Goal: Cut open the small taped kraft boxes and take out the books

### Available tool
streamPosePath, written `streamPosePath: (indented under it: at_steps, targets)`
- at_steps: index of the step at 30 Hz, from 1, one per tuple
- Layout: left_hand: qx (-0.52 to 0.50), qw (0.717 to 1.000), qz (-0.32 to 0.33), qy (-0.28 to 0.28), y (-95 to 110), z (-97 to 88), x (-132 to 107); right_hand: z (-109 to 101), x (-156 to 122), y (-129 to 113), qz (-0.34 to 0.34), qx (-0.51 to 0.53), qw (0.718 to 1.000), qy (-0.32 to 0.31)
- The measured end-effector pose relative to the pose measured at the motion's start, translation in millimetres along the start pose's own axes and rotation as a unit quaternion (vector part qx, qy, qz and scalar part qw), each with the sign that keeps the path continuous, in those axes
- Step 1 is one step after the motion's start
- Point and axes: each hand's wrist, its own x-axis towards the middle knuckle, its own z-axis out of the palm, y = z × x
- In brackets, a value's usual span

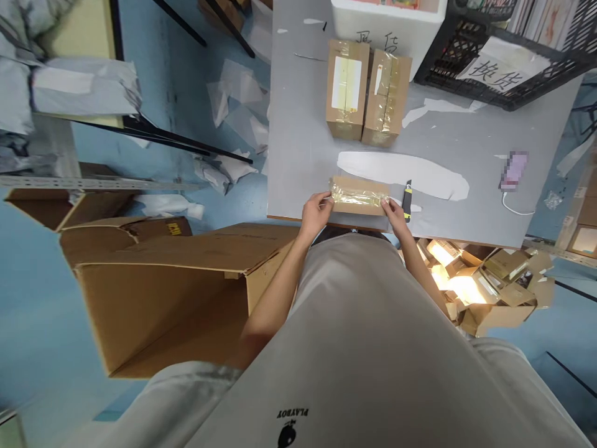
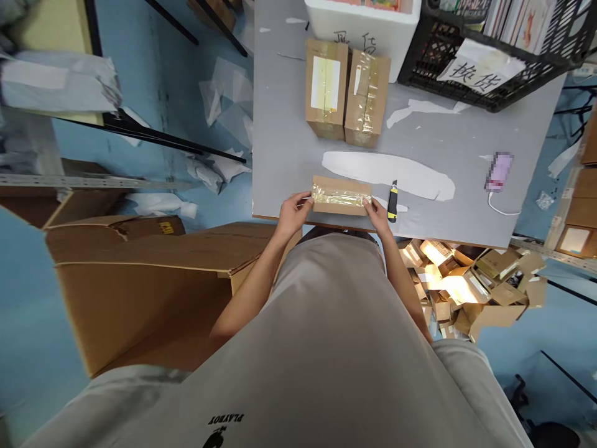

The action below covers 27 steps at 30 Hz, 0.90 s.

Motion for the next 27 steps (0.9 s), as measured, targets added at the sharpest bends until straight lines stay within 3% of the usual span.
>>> streamPosePath:
  at_steps: [5,8,12,18,22,27]
  targets:
    - [-0.014,0.993,0.102,-0.057,45,24.8,-25,-34,4,12,0.011,-0.03,0.99,0.134]
    - [-0.049,0.988,0.122,-0.075,53,40.0,-27,-45,4,16,0.015,-0.051,0.987,0.151]
    - [-0.022,0.995,0.093,-0.032,38,47.8,-11,-48,2,21,0.05,-0.058,0.987,0.138]
    - [-0.03,0.993,0.098,-0.053,35,43.6,-9,-42,-2,22,0.05,-0.077,0.99,0.104]
    - [-0.06,0.995,0.081,-0.017,32,36.6,-10,-29,-5,8,0.013,-0.083,0.992,0.089]
    - [-0.108,0.993,0.005,0.038,-5,27.9,12,-6,-14,-24,-0.035,-0.134,0.989,0.046]
